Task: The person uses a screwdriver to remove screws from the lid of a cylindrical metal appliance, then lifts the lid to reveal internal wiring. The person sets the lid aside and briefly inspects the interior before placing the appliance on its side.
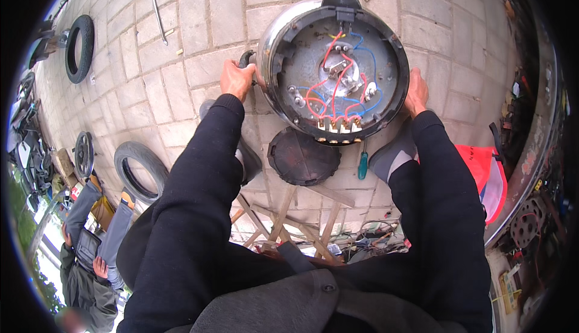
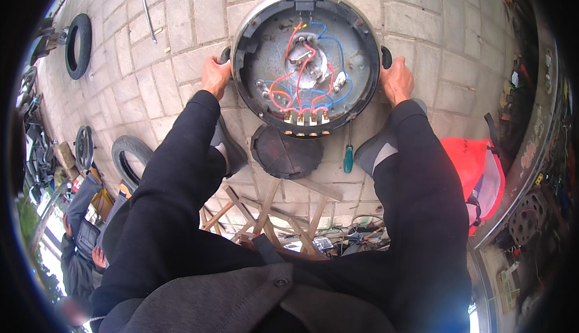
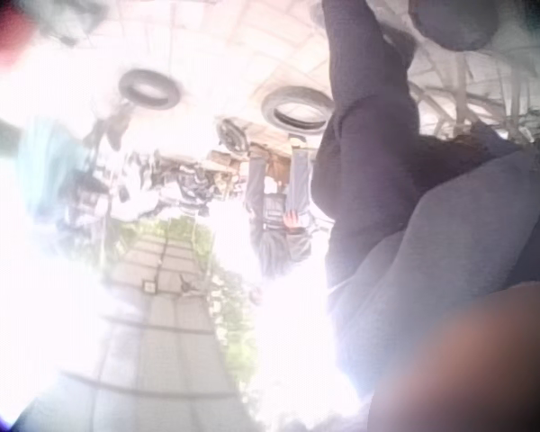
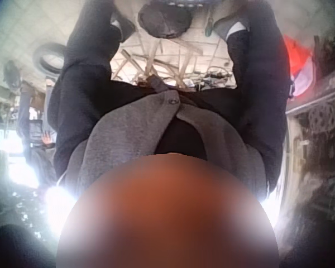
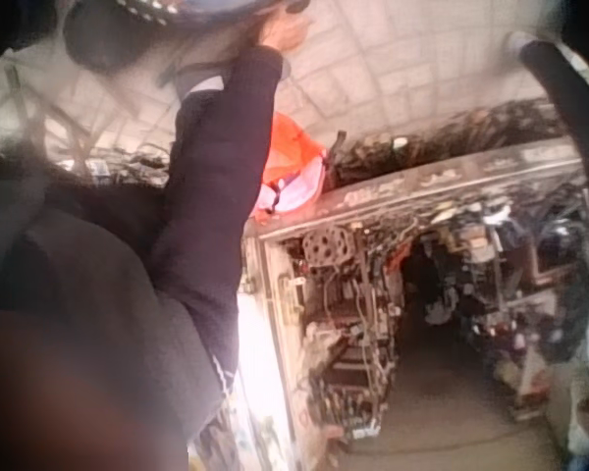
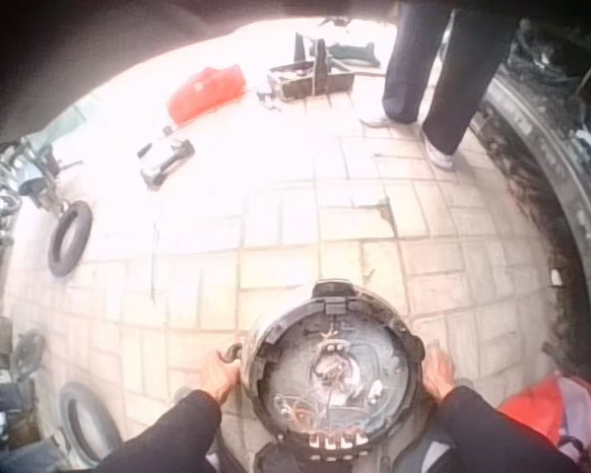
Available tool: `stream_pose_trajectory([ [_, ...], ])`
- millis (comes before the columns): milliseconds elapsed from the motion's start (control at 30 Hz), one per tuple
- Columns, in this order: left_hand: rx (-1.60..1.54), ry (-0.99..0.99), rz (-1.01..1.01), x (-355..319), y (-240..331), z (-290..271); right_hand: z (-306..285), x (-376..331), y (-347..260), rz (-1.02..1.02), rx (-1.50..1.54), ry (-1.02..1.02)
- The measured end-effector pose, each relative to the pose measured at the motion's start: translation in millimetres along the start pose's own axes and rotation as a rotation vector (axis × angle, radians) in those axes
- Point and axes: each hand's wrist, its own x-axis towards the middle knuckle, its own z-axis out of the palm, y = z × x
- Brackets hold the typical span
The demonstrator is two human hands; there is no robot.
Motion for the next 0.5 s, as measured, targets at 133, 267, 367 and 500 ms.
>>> stream_pose_trajectory([
  [133, -0.034, -0.219, -0.011, 4, 3, -3, -5, 5, 15, -0.034, 0.12, 0.072],
  [267, -0.02, -0.025, 0.181, -3, 11, 0, -19, 9, 10, 0.07, 0.257, 0.06],
  [367, -0.151, -0.096, 0.109, -6, 22, -10, -35, 2, 1, 0.113, 0.279, 0.086],
  [500, -0.332, -0.295, 0.002, -5, 43, -31, -63, -1, -8, 0.23, 0.454, -0.009],
])
